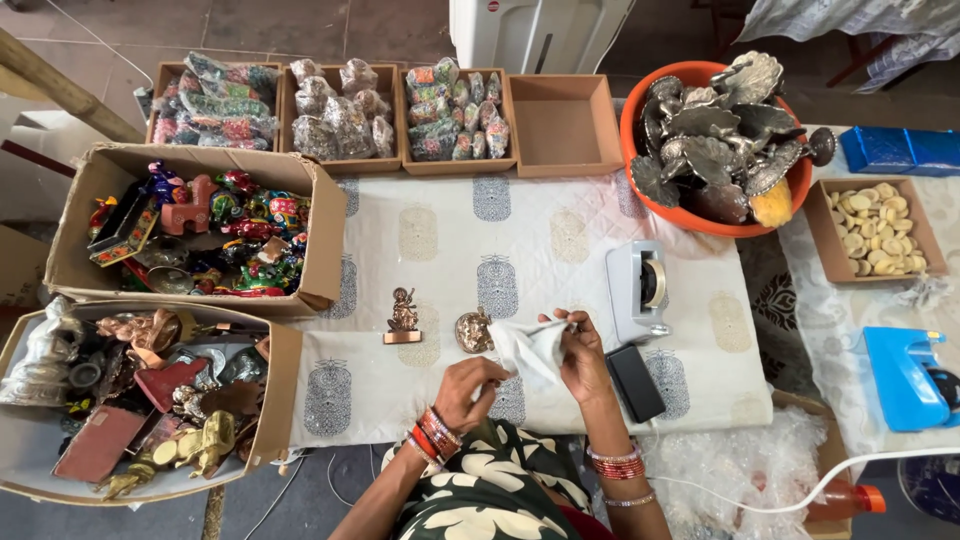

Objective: The person wipes a small figurine, wraps it in bubble wrap, and secures it with tape, then selects another figurine from a box.

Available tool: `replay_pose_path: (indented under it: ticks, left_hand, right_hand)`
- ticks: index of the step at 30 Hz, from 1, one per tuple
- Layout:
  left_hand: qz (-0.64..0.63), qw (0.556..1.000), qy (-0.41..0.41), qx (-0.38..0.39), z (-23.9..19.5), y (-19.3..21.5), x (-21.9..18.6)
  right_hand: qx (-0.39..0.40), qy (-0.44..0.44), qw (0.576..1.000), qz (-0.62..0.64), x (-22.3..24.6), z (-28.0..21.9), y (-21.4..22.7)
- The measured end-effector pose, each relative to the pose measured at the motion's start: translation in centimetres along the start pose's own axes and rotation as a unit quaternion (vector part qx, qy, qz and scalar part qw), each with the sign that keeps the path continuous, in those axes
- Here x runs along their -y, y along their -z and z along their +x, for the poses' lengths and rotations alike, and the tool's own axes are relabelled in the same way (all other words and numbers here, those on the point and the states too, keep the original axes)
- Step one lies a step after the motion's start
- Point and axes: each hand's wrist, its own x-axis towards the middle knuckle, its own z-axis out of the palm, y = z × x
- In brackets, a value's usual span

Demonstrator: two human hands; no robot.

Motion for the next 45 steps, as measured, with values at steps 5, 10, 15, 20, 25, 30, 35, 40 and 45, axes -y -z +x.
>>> replay_pose_path:
  ticks: [5,10,15,20,25,30,35,40,45]
  left_hand:
    - [-0.037,0.976,0.148,-0.155,4.8,1.1,-5.2]
    - [0.016,0.959,0.235,-0.160,7.0,-1.5,-7.3]
    - [0.187,0.956,0.165,-0.152,7.6,-4.4,-9.1]
    - [0.207,0.945,0.241,-0.076,9.6,-5.9,-10.9]
    - [0.107,0.928,0.357,-0.012,9.4,-7.5,-11.3]
    - [-0.044,0.954,0.283,-0.091,7.2,-9.5,-7.4]
    - [0.068,0.935,0.344,-0.045,9.3,-9.0,-8.6]
    - [0.170,0.973,0.156,-0.026,10.5,-7.9,-9.6]
    - [0.180,0.968,0.172,-0.022,11.5,-6.4,-8.8]
  right_hand:
    - [0.024,0.010,1.000,-0.018,1.4,0.0,0.2]
    - [0.008,0.014,0.998,-0.068,2.4,0.0,0.3]
    - [0.038,0.022,0.992,-0.121,4.4,-1.0,-1.1]
    - [0.062,0.009,0.988,-0.143,5.7,-1.7,0.4]
    - [0.071,-0.016,0.990,-0.120,6.8,-2.6,0.8]
    - [0.127,0.026,0.979,-0.157,7.5,-3.6,0.4]
    - [0.106,-0.003,0.978,-0.179,7.3,-4.3,0.9]
    - [0.139,0.192,0.813,-0.532,8.1,-4.5,-2.1]
    - [0.004,0.138,0.911,-0.390,7.6,-3.0,-1.0]
